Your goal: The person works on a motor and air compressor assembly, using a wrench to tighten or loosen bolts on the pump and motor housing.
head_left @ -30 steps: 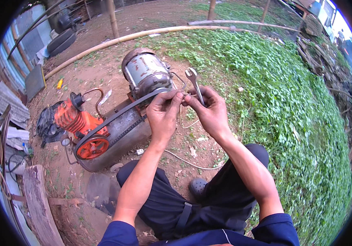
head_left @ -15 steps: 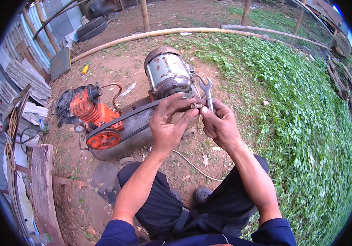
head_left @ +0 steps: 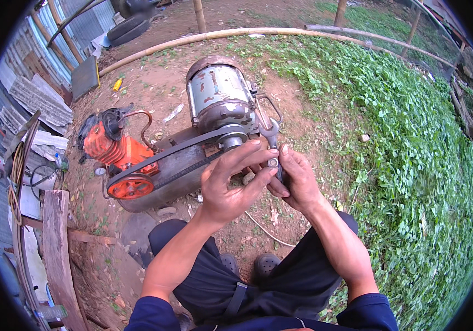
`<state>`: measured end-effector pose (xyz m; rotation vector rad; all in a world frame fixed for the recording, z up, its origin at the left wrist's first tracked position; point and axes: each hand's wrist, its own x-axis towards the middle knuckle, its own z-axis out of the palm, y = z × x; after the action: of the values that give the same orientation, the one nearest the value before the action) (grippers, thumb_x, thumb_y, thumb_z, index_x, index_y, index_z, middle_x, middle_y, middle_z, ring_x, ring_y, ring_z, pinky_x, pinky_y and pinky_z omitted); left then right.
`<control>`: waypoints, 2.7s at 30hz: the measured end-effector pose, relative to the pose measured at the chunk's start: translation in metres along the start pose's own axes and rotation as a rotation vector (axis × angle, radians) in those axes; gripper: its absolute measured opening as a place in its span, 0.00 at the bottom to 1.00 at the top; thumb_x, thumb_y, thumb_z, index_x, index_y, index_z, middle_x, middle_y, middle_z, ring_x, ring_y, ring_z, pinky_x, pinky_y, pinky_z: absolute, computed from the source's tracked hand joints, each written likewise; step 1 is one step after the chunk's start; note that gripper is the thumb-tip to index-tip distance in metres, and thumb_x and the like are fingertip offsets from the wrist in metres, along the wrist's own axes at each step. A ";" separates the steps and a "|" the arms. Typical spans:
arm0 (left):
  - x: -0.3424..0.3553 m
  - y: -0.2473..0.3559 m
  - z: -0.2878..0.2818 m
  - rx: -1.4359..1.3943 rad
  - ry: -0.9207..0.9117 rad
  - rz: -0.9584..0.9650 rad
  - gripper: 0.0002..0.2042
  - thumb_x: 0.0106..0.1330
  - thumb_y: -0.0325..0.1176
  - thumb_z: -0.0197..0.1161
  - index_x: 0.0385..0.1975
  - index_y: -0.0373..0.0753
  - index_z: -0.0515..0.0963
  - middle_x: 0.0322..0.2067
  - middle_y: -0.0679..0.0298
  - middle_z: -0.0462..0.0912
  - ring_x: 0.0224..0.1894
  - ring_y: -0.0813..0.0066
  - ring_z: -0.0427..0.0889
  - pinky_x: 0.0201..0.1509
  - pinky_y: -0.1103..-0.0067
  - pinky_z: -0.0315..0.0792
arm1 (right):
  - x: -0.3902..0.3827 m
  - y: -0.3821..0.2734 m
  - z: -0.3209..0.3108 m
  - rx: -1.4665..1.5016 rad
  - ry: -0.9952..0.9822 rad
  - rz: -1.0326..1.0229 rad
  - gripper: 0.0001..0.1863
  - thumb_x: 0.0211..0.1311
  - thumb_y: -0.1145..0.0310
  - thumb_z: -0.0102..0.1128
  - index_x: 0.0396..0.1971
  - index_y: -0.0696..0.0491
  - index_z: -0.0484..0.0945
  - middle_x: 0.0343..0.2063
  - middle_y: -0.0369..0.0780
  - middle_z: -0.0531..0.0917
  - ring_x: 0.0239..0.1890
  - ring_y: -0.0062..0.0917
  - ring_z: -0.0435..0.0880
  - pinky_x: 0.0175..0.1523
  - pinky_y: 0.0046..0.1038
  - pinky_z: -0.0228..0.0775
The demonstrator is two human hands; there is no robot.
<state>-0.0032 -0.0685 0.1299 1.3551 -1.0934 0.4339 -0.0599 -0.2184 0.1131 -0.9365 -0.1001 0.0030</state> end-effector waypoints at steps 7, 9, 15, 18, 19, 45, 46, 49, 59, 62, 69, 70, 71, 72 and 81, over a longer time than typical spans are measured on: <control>-0.003 -0.013 0.006 -0.012 0.013 -0.001 0.26 0.55 0.20 0.70 0.54 0.33 0.68 0.40 0.56 0.86 0.41 0.71 0.86 0.41 0.80 0.78 | -0.001 -0.005 -0.005 0.005 0.030 -0.054 0.15 0.71 0.61 0.52 0.45 0.57 0.74 0.16 0.30 0.71 0.11 0.10 0.60 0.17 0.15 0.50; -0.002 -0.013 0.004 -0.005 0.008 -0.002 0.26 0.54 0.21 0.71 0.54 0.34 0.69 0.40 0.57 0.86 0.38 0.74 0.86 0.39 0.80 0.78 | -0.002 -0.004 -0.007 0.002 0.016 -0.064 0.14 0.70 0.62 0.54 0.46 0.57 0.74 0.17 0.30 0.72 0.11 0.10 0.60 0.17 0.16 0.50; 0.006 -0.011 0.000 0.111 -0.004 0.040 0.17 0.51 0.24 0.74 0.41 0.36 0.79 0.36 0.61 0.87 0.32 0.75 0.84 0.34 0.80 0.76 | -0.001 -0.002 -0.003 -0.005 0.061 -0.073 0.13 0.70 0.64 0.54 0.46 0.57 0.74 0.19 0.33 0.75 0.11 0.10 0.60 0.17 0.16 0.51; 0.004 -0.013 0.001 0.081 0.037 0.005 0.14 0.50 0.24 0.74 0.38 0.36 0.80 0.34 0.62 0.86 0.32 0.73 0.84 0.33 0.80 0.76 | 0.001 -0.002 -0.004 -0.012 0.061 -0.069 0.13 0.70 0.64 0.53 0.46 0.56 0.74 0.20 0.33 0.75 0.11 0.10 0.60 0.17 0.16 0.51; 0.004 -0.015 0.001 0.086 0.034 0.017 0.14 0.50 0.24 0.74 0.37 0.37 0.80 0.34 0.62 0.86 0.32 0.73 0.84 0.33 0.80 0.76 | 0.002 -0.001 -0.005 -0.015 0.056 -0.070 0.13 0.70 0.64 0.53 0.46 0.56 0.74 0.19 0.33 0.75 0.11 0.10 0.60 0.17 0.16 0.51; 0.009 -0.045 0.013 0.136 -0.023 0.098 0.13 0.50 0.22 0.73 0.35 0.36 0.78 0.32 0.58 0.86 0.30 0.69 0.84 0.31 0.78 0.75 | 0.010 0.006 -0.040 0.023 0.069 -0.065 0.11 0.70 0.64 0.54 0.45 0.54 0.72 0.17 0.31 0.70 0.11 0.12 0.59 0.17 0.18 0.49; 0.009 -0.046 0.013 0.148 -0.036 0.119 0.13 0.50 0.22 0.73 0.34 0.36 0.78 0.32 0.58 0.86 0.30 0.70 0.84 0.32 0.78 0.76 | 0.009 0.006 -0.041 0.025 0.060 -0.067 0.11 0.70 0.64 0.54 0.45 0.54 0.73 0.17 0.31 0.71 0.11 0.12 0.59 0.17 0.18 0.49; 0.010 -0.046 0.012 0.171 -0.069 0.156 0.12 0.50 0.22 0.73 0.32 0.37 0.77 0.32 0.58 0.86 0.30 0.70 0.84 0.33 0.78 0.76 | 0.009 0.007 -0.043 0.020 0.052 -0.063 0.11 0.70 0.64 0.54 0.46 0.54 0.73 0.19 0.32 0.72 0.11 0.12 0.60 0.17 0.18 0.50; 0.012 -0.036 0.014 -0.005 -0.163 -0.217 0.12 0.53 0.24 0.70 0.38 0.35 0.80 0.34 0.62 0.80 0.33 0.78 0.77 0.33 0.82 0.70 | 0.012 0.002 -0.047 -0.014 0.122 -0.011 0.12 0.69 0.66 0.55 0.46 0.57 0.73 0.25 0.34 0.77 0.13 0.10 0.61 0.18 0.16 0.51; 0.008 -0.035 0.013 -0.095 -0.189 -0.386 0.11 0.54 0.24 0.70 0.38 0.35 0.80 0.33 0.64 0.79 0.32 0.81 0.74 0.34 0.83 0.68 | 0.013 0.006 -0.052 -0.009 0.075 -0.026 0.12 0.69 0.66 0.55 0.46 0.57 0.73 0.25 0.34 0.78 0.13 0.10 0.61 0.18 0.16 0.51; 0.008 -0.021 0.012 -0.068 -0.156 -0.458 0.11 0.55 0.31 0.70 0.38 0.40 0.83 0.31 0.67 0.79 0.28 0.81 0.72 0.31 0.82 0.67 | 0.011 0.001 -0.039 -0.010 0.075 0.020 0.11 0.69 0.66 0.54 0.45 0.57 0.73 0.24 0.33 0.77 0.14 0.09 0.62 0.18 0.15 0.51; 0.008 -0.019 0.011 -0.058 -0.160 -0.465 0.12 0.55 0.31 0.70 0.39 0.40 0.83 0.31 0.67 0.80 0.28 0.81 0.72 0.31 0.82 0.67 | 0.011 -0.001 -0.036 -0.010 0.086 0.034 0.11 0.70 0.66 0.54 0.45 0.57 0.74 0.24 0.33 0.77 0.14 0.09 0.62 0.18 0.15 0.51; 0.008 -0.016 0.010 -0.047 -0.163 -0.471 0.12 0.55 0.31 0.70 0.39 0.39 0.83 0.31 0.67 0.80 0.28 0.81 0.72 0.31 0.82 0.67 | 0.011 -0.002 -0.033 -0.010 0.095 0.048 0.11 0.70 0.66 0.54 0.44 0.57 0.74 0.24 0.33 0.77 0.14 0.09 0.62 0.18 0.15 0.51; 0.008 -0.014 0.010 -0.036 -0.165 -0.478 0.12 0.55 0.31 0.70 0.39 0.39 0.83 0.32 0.66 0.80 0.28 0.82 0.73 0.32 0.82 0.67 | 0.010 -0.003 -0.032 -0.008 0.094 0.055 0.11 0.70 0.66 0.54 0.43 0.57 0.74 0.24 0.32 0.77 0.14 0.09 0.62 0.18 0.15 0.50; 0.000 0.023 -0.004 0.129 -0.083 -0.605 0.09 0.59 0.29 0.67 0.40 0.39 0.83 0.33 0.66 0.81 0.29 0.83 0.74 0.33 0.83 0.68 | 0.015 0.003 -0.008 -0.026 0.059 0.133 0.10 0.69 0.64 0.56 0.40 0.55 0.76 0.20 0.28 0.74 0.14 0.08 0.61 0.17 0.15 0.48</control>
<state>-0.0203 -0.0597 0.1438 1.7457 -0.6768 0.0016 -0.0440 -0.2225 0.1067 -0.9666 0.0174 0.0972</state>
